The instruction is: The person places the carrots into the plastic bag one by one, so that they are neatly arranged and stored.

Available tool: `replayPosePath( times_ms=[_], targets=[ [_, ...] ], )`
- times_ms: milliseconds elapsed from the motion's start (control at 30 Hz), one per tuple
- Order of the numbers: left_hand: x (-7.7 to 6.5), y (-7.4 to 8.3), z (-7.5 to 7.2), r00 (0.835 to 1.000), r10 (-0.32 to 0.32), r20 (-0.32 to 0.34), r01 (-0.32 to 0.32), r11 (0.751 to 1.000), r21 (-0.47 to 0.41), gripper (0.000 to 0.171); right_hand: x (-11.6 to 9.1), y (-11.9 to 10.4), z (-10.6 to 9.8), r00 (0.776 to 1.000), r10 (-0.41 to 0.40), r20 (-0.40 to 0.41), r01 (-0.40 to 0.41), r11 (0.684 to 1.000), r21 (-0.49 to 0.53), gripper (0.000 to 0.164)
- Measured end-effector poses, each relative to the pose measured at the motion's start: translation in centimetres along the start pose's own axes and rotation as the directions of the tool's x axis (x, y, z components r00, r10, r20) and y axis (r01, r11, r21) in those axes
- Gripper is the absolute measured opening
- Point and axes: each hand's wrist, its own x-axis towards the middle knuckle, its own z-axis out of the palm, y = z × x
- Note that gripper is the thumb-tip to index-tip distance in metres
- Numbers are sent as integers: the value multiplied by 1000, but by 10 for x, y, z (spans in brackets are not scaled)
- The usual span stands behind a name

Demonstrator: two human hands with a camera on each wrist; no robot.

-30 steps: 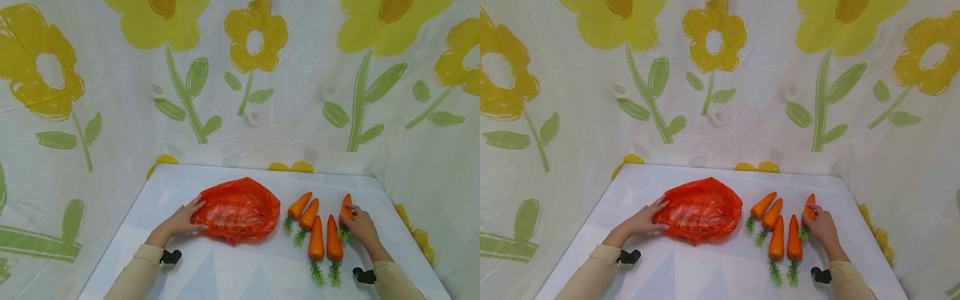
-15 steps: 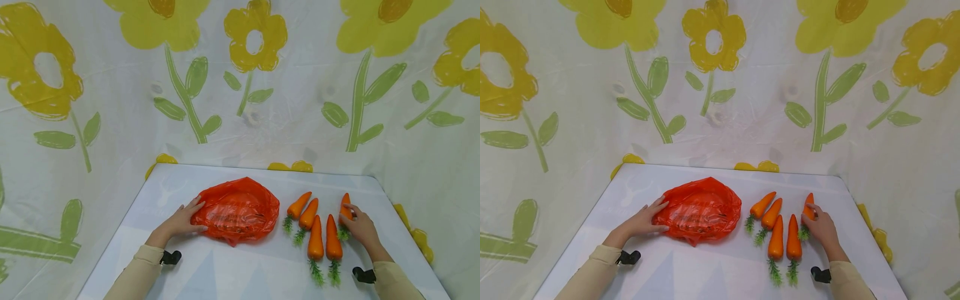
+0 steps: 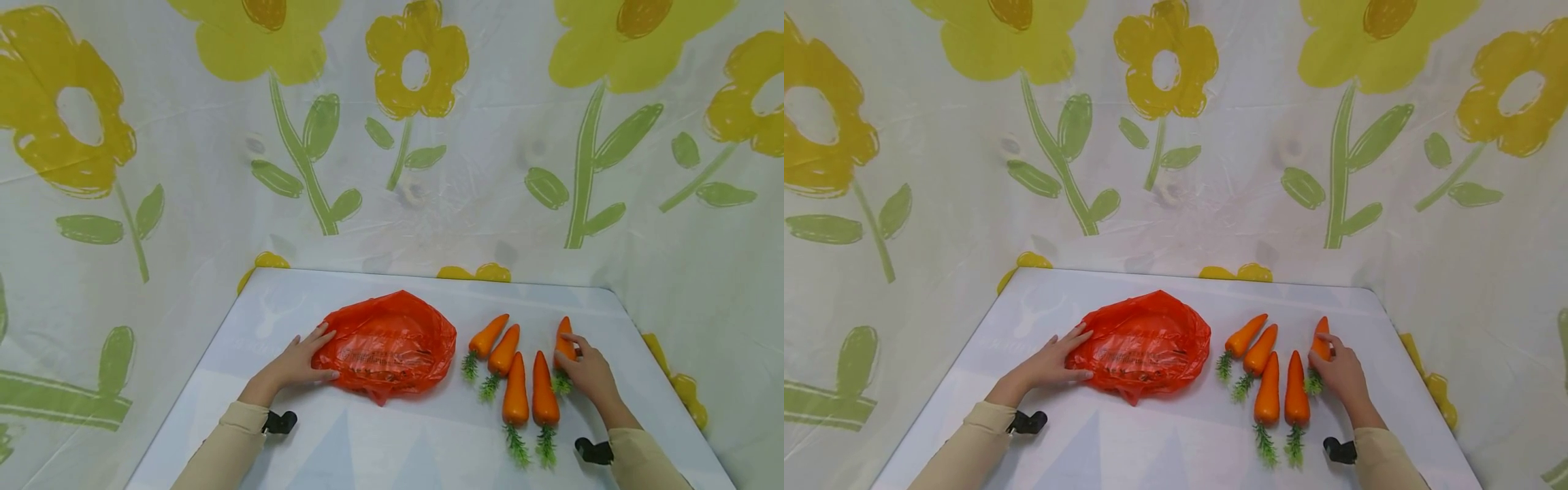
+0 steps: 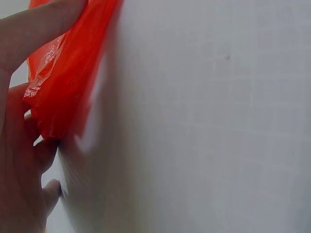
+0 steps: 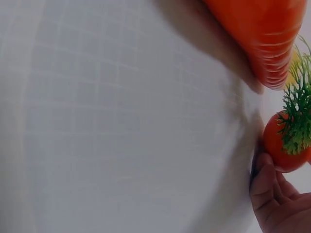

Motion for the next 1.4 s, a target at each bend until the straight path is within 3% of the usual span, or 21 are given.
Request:
replayPosePath(
  times_ms=[733,1067,1400],
  targets=[
    [0,0,3,1000,22,-17,-22,1000,20,96,-4,0,2,1000,18,-22,-17,999,33,66],
    [-3,2,1,997,70,-29,-70,997,17,97,-10,-9,0,1000,-26,-6,26,999,29,67],
    [-2,1,2,998,51,-25,-51,999,13,96,-11,-13,-1,999,-43,-10,43,998,37,68]
  ],
)
